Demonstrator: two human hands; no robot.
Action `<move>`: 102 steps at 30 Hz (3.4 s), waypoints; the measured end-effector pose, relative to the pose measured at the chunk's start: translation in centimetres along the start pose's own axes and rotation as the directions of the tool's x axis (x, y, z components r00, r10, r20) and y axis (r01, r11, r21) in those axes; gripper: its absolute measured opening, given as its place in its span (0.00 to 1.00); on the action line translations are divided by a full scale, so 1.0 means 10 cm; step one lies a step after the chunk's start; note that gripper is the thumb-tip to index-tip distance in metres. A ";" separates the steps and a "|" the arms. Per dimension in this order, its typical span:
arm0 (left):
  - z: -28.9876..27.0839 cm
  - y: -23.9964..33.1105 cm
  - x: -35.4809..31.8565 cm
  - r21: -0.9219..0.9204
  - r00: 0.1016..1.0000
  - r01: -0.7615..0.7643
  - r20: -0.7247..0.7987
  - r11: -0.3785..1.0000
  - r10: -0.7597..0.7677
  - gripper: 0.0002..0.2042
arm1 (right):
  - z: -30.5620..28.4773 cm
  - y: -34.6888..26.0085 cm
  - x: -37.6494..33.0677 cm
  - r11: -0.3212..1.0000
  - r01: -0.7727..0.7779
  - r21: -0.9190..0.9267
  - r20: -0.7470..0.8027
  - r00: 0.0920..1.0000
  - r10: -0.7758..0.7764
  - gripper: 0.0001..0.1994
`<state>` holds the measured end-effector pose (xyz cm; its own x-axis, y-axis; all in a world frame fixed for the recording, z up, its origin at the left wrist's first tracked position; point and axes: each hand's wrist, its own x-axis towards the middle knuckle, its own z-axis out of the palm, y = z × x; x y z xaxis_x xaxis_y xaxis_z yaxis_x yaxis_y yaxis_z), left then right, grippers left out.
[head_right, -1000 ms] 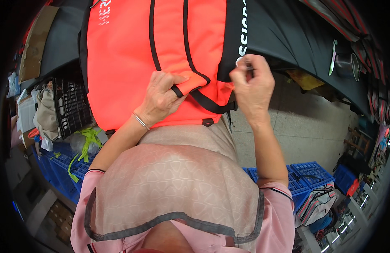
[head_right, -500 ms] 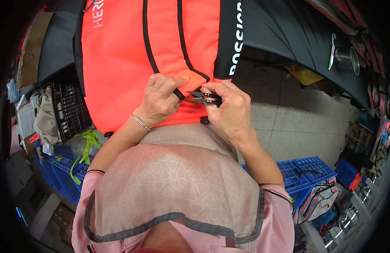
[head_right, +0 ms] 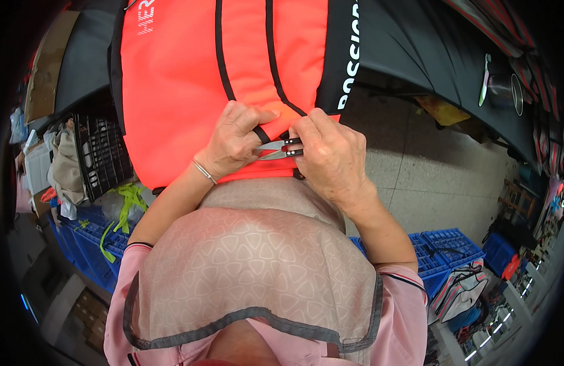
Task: Inspecting and cleaning loose threads on backpacks in a factory setting.
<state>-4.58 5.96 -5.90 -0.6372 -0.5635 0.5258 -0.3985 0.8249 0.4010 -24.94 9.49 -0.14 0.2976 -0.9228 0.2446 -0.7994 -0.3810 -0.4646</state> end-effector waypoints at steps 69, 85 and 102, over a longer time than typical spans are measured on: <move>0.15 0.08 0.10 0.018 0.987 0.149 -0.060 0.989 -0.147 0.12 | -0.11 0.07 -0.29 0.619 -0.522 0.587 0.091 0.802 0.591 0.12; 0.17 0.09 0.05 0.243 0.998 0.059 -0.029 0.968 -0.054 0.20 | -0.11 -0.04 -0.20 0.932 -0.361 0.044 -0.111 0.925 0.363 0.09; 0.15 0.08 0.06 0.180 1.000 0.013 -0.006 0.984 -0.012 0.17 | -0.09 -0.06 -0.18 0.956 -0.290 -0.035 -0.176 0.944 0.280 0.07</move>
<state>-6.30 6.40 -6.42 -0.6283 -0.5737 0.5254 -0.5188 0.8123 0.2666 -25.43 11.47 0.46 -0.0352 -0.9674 0.2507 -0.8689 -0.0943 -0.4859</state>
